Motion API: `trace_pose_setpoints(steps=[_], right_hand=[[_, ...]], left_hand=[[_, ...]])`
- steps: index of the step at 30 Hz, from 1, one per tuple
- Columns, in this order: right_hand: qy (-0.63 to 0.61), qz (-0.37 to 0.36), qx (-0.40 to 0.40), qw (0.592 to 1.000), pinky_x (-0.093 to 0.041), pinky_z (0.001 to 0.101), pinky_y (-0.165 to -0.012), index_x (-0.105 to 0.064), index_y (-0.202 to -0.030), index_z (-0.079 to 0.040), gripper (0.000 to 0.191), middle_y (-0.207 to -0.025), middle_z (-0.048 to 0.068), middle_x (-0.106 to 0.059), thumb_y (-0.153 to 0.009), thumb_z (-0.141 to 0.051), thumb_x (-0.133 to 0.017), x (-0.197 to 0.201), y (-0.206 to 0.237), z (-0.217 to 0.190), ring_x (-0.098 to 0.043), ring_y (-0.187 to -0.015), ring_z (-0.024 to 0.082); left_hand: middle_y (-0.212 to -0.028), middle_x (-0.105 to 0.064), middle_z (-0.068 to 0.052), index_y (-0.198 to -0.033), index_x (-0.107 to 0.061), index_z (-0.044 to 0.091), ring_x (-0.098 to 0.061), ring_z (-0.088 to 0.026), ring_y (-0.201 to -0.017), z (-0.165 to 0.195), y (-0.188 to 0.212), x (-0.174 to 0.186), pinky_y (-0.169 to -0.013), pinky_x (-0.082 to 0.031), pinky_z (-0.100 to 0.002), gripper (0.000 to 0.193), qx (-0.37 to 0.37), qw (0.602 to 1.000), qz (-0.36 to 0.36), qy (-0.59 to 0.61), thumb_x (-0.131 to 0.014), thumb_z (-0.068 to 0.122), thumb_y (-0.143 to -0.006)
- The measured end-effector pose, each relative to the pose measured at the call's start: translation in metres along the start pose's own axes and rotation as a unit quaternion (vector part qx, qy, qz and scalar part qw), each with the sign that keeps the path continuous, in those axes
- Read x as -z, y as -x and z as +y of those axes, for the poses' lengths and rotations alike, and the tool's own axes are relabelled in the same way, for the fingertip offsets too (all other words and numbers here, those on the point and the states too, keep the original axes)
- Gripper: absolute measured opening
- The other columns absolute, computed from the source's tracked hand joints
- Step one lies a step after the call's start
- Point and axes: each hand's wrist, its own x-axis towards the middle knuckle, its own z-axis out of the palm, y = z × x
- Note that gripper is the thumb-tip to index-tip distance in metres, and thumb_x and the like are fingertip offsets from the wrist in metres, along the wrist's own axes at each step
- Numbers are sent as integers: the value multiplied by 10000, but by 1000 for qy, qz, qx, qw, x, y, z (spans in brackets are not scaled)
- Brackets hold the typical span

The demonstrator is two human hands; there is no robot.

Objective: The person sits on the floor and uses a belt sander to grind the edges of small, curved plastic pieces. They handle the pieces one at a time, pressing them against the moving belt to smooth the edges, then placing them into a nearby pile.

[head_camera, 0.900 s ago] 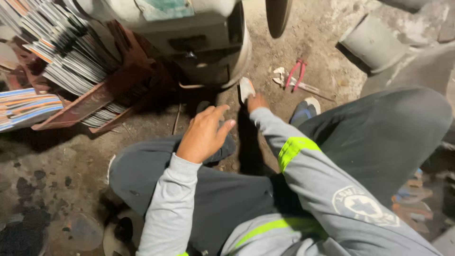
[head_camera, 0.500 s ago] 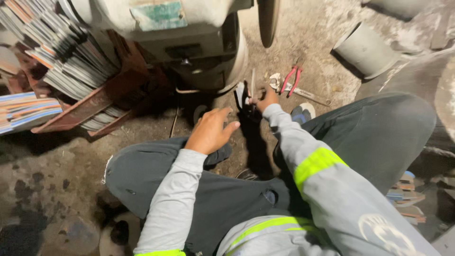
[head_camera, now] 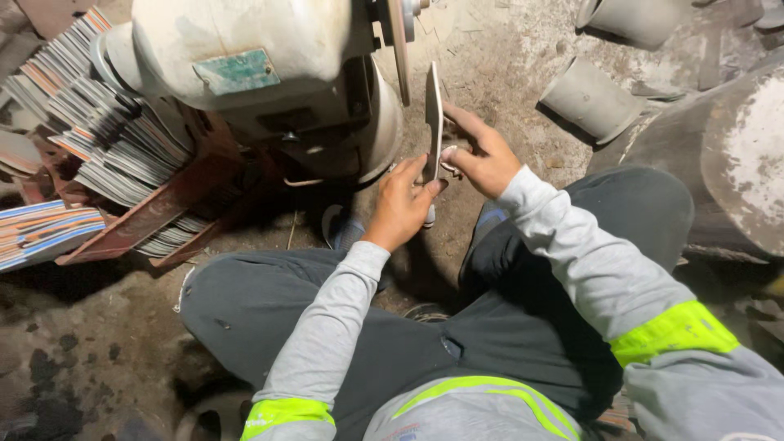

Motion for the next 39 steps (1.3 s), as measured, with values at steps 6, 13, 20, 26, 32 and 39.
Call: trace_pose_setpoints(steps=[6,13,20,26,32,39], right_hand=[[121,59,50,990,-486,349,-1098,-552,-1440,6,613,-1426,170,-549,-832,35,-484,2,-60,-13,-593,-1309,312],[155,105,103,977,-445,374,-1153,-595,-1394,24,614,-1362,213,-593,-790,40,-488,15,-80,-23,-592,-1308,371],[161,83,110,977,-431,381,-1173,-610,-1417,1,680,-1351,219,-606,-748,59,-504,-6,-27,-47,-594,-1307,366],[-4,-34,-31,999,-495,348,-1079,-597,-1393,20,505,-1295,163,-683,-890,31,-554,20,29,-60,-647,-1209,243],[-106,49,-80,990,-510,321,-941,-588,-1415,25,464,-1273,116,-696,-956,45,-525,14,26,-50,-634,-1091,145],[229,98,121,961,-498,415,-1069,-636,-1384,29,572,-1286,222,-626,-823,46,-522,-10,-25,-41,-632,-1203,366]], left_hand=[[-1180,-700,-114,-1346,-583,-137,-657,-145,-1068,1,-38,6,-932,-565,-269,435,20,984,-6,179,-684,128,-1016],[-1173,-716,-56,-1381,-554,-113,-665,-119,-1073,19,-60,1,-959,-554,-259,443,35,970,-12,238,-647,142,-1031],[-1221,-627,-99,-1340,-611,-43,-665,-169,-1101,33,3,-10,-941,-573,-283,338,-18,982,15,187,-612,15,-1008],[-1315,-551,-246,-1332,-559,-58,-606,-419,-1167,51,53,-4,-972,-515,-421,526,-134,981,41,-135,-745,10,-845],[-1301,-559,-198,-1348,-581,-28,-626,-386,-1168,55,42,9,-973,-526,-410,523,-120,987,20,-108,-767,21,-861],[-1199,-567,-106,-1235,-613,-73,-630,-195,-1086,20,-3,2,-876,-548,-297,340,20,989,-10,146,-620,-60,-895]])
